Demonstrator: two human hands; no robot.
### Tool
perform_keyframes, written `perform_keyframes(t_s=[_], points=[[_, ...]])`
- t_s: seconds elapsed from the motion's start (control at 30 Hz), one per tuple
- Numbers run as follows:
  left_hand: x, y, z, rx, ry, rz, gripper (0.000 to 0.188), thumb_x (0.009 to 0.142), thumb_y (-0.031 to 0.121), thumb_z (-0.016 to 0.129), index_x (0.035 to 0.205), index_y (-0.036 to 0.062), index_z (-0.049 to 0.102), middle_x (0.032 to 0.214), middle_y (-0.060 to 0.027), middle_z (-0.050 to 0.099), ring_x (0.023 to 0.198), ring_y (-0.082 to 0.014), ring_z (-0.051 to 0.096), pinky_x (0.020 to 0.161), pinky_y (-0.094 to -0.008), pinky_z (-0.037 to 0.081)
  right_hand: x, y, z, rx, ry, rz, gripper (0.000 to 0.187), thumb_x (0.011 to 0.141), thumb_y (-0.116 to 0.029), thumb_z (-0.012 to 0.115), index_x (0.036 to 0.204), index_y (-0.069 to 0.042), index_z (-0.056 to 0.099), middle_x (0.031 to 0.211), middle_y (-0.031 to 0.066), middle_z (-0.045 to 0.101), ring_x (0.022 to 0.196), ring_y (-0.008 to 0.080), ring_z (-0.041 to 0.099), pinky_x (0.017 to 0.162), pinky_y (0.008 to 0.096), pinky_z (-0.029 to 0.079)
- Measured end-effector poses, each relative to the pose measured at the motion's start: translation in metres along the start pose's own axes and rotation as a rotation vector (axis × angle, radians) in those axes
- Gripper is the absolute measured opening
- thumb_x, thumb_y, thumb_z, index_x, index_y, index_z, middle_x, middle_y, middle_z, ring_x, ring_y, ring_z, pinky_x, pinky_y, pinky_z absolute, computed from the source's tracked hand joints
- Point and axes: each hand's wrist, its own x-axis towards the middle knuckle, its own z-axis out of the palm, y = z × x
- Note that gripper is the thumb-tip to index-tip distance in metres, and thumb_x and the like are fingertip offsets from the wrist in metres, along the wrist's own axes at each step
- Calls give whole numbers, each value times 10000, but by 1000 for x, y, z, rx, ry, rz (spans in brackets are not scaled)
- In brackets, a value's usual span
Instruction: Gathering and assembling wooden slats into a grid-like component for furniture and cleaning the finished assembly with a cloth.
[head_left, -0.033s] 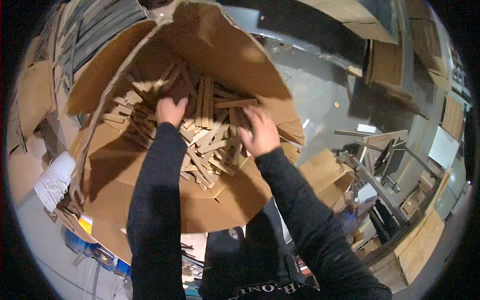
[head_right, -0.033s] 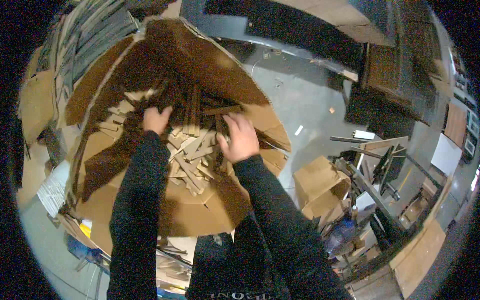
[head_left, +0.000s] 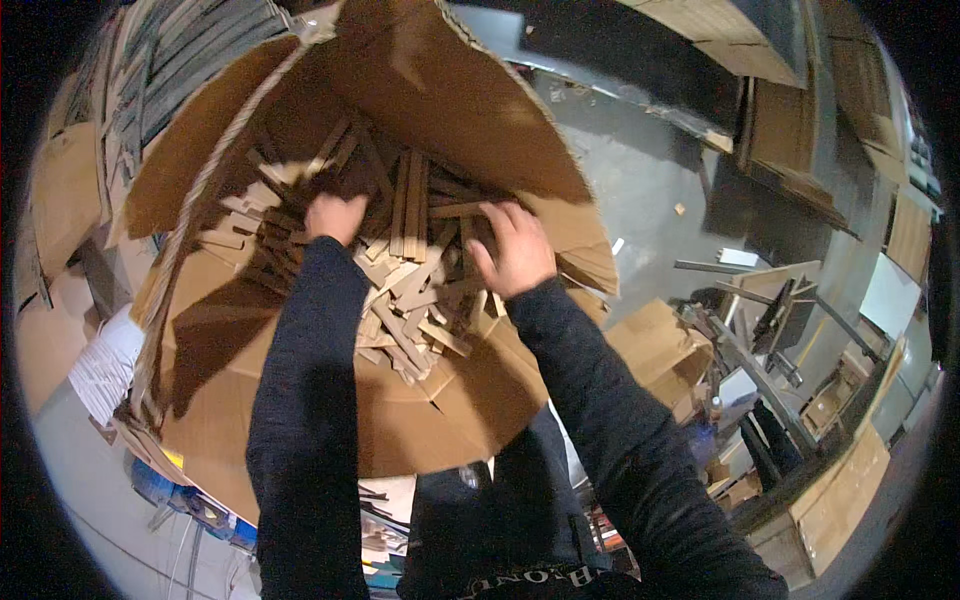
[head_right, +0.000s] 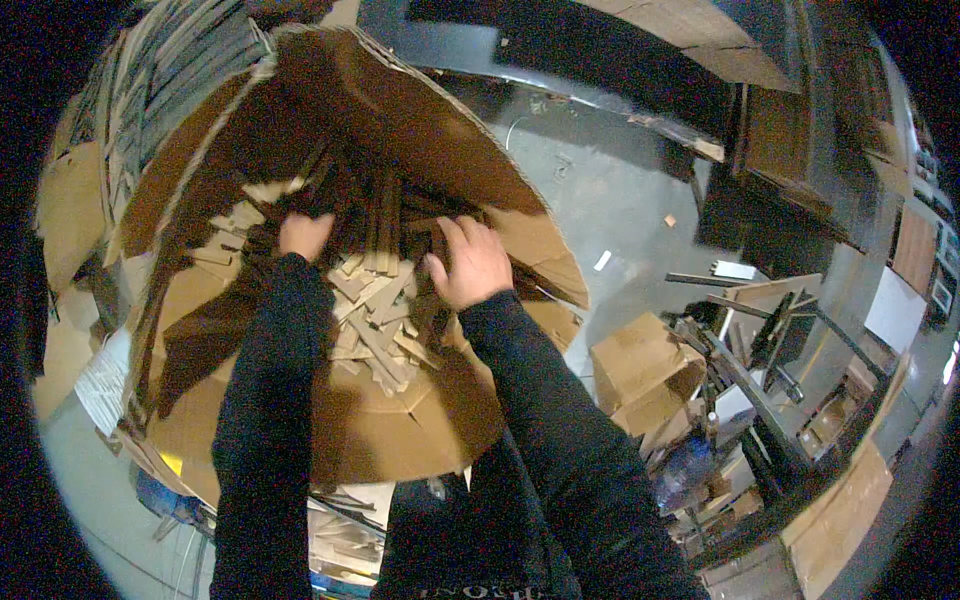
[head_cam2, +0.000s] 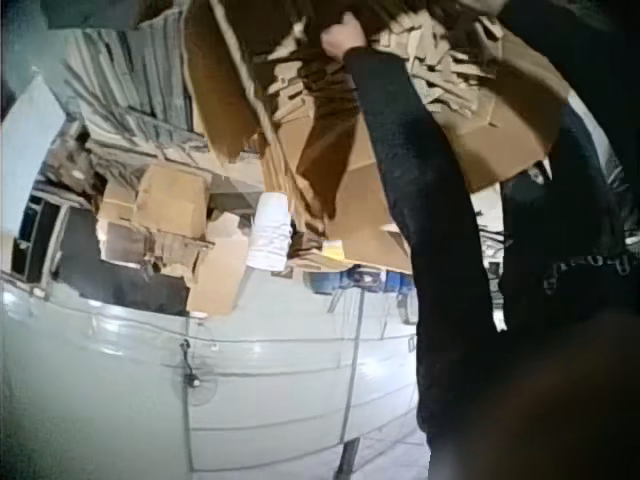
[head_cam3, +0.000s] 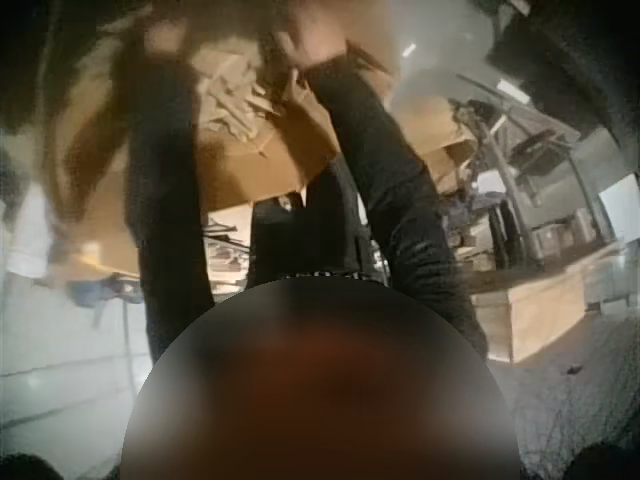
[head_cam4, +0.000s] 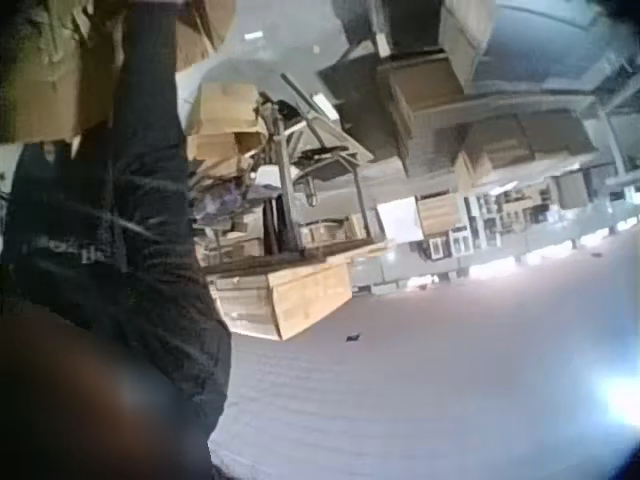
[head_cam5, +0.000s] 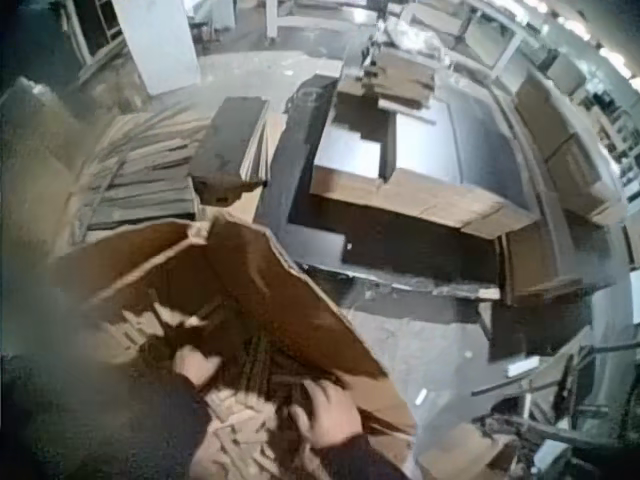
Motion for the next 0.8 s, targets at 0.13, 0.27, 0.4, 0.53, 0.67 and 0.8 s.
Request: perform_keyframes(t_s=[0.13,0.27,0.4,0.53,0.67,0.8], points=[[49,19,-22,-265,39,21,518,746,461,524,1082,66,526,1027,-200,556,948,-346,536,845,-425,413,51,65,51,7,-587,394,411,812,-394,484,968,-32,604,799,199,611,762,345,602,745,417,482],[110,-60,34,50,523,178,618,736,536,525,1034,-6,512,1002,-182,542,929,-350,527,830,-436,408,14,47,91,-210,-271,207,594,690,-353,621,1188,-64,474,1222,175,456,1025,327,515,877,403,416],[119,-53,75,519,678,328,764,638,648,577,964,-39,499,939,-193,532,923,-381,515,806,-454,415,-30,51,101,-64,-271,569,735,674,-447,628,1214,9,426,1259,247,396,1072,349,483,916,382,383],[109,-14,54,143,534,68,800,593,683,586,948,-30,507,937,-200,538,916,-368,527,782,-450,433,-54,100,98,589,-409,1183,746,716,-495,577,1210,42,420,1201,233,469,1098,299,471,920,317,348],[100,-12,28,120,453,71,764,588,683,588,896,-15,548,904,-202,554,899,-362,538,768,-447,445,-61,108,102,509,-347,1206,768,741,-554,539,1225,28,408,1222,210,459,1125,296,438,941,304,313],[56,42,-15,137,99,148,735,589,672,594,845,-17,571,873,-206,562,858,-367,548,754,-449,450,-38,99,97,357,-510,1288,761,778,-596,483,1244,-2,388,1176,182,501,1055,276,484,882,316,363]])
